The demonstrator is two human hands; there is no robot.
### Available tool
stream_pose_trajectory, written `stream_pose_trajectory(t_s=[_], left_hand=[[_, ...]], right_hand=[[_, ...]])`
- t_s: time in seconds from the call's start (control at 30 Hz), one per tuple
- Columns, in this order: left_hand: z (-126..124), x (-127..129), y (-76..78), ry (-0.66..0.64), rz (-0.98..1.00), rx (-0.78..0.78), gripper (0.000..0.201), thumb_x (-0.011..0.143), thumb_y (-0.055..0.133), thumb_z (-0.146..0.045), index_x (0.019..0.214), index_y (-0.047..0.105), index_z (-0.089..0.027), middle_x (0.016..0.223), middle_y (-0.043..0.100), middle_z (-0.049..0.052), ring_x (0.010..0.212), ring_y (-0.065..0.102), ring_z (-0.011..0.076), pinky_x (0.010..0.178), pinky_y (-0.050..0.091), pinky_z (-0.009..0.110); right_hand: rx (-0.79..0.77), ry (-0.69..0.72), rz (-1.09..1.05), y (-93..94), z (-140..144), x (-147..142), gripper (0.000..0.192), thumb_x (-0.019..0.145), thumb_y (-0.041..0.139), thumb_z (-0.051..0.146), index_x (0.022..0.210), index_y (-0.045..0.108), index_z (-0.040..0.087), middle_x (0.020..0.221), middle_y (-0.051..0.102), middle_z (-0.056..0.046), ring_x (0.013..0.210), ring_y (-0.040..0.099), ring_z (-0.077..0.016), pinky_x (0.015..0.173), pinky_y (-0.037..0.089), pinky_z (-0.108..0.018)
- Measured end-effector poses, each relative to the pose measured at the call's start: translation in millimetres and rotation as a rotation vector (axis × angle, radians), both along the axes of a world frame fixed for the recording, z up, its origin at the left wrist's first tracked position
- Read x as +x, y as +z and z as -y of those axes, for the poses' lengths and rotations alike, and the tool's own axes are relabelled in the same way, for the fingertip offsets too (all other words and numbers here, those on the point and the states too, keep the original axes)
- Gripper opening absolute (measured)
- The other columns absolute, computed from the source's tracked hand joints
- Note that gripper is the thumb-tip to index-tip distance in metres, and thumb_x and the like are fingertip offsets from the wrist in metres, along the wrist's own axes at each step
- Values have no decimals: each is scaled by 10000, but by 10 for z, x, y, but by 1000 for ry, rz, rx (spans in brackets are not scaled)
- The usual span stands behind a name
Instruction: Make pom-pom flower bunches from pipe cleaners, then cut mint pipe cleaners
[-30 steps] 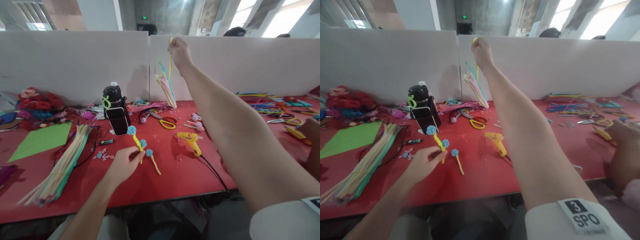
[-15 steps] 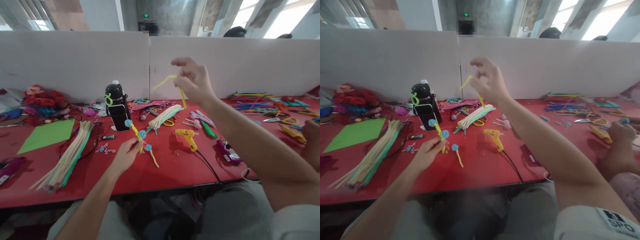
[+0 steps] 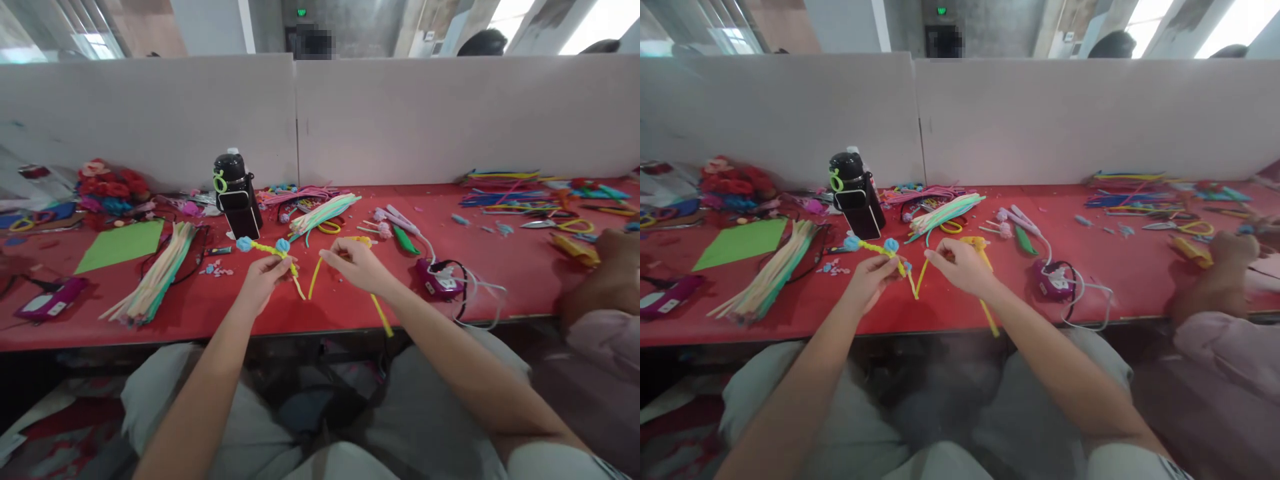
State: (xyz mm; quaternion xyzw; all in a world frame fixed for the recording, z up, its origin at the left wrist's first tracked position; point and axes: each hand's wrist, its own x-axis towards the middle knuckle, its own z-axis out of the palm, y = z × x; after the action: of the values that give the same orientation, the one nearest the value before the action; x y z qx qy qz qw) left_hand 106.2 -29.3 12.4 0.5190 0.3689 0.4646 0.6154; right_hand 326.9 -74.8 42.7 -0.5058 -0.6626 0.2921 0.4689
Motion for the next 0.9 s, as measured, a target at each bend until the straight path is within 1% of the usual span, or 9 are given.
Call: stream_pose_trajectory(t_s=[0.07,0.13,0.17,0.3,0.37,0.5,0.7,0.8,0.9], left_hand=[[35,48,-53,-7,-3,-4,356,680,877,-451,827,789,-140,869,755,83,743,656,150,714,544,275],[65,80,-103,-29,-15,-4,364,697,867,-456,848,789,-134,928,768,107,791,676,170,751,557,295],[79,91,-125,-41,-21,-9,376,701,864,-466,855,786,-132,952,771,119,821,687,185,770,564,309],[131,114,-183,-86,-73,-4,409,731,833,-516,876,761,-140,1038,774,135,956,714,241,834,585,354],[161,119,-206,-96,-106,9,422,743,816,-540,866,737,-144,1027,776,125,909,728,234,801,597,352],[237,146,-251,-117,-130,-34,460,724,818,-565,880,695,-149,895,779,101,757,742,213,700,607,330],[291,184,-283,-73,-220,69,368,765,802,-486,833,696,-141,770,752,68,667,720,178,628,576,280],[283,198,-315,-70,-223,101,334,740,827,-437,855,722,-141,764,739,45,652,715,173,629,576,284],[270,218,-347,-84,-218,107,328,735,826,-438,853,737,-146,776,743,43,658,722,184,632,585,298]], right_hand=[[-14,48,-53,-161,-31,24,281,859,668,462,881,558,205,631,514,45,563,492,-126,548,396,-269],[-25,114,-75,-268,-48,58,285,880,634,414,1053,597,191,670,590,23,607,573,-153,601,455,-294],[-21,139,-61,-303,-55,76,280,902,601,394,1089,617,185,711,638,-4,649,610,-167,635,475,-307],[49,118,12,-410,-95,127,224,947,518,339,992,675,186,887,741,-81,769,661,-196,716,496,-336],[79,63,9,-473,-124,130,202,949,504,324,963,653,188,889,741,-86,765,654,-204,715,492,-345],[85,-33,17,-588,-139,94,146,950,479,288,974,590,197,908,726,-86,771,637,-213,724,484,-354],[47,-24,169,-604,-55,17,184,875,480,160,1006,607,180,989,704,-100,859,653,-219,781,489,-349],[112,26,285,-580,-24,-31,166,878,547,207,1013,631,161,1007,684,-116,882,642,-224,799,482,-349],[150,54,352,-567,-15,-64,140,901,595,304,921,620,168,941,647,-101,824,610,-212,753,463,-338]])
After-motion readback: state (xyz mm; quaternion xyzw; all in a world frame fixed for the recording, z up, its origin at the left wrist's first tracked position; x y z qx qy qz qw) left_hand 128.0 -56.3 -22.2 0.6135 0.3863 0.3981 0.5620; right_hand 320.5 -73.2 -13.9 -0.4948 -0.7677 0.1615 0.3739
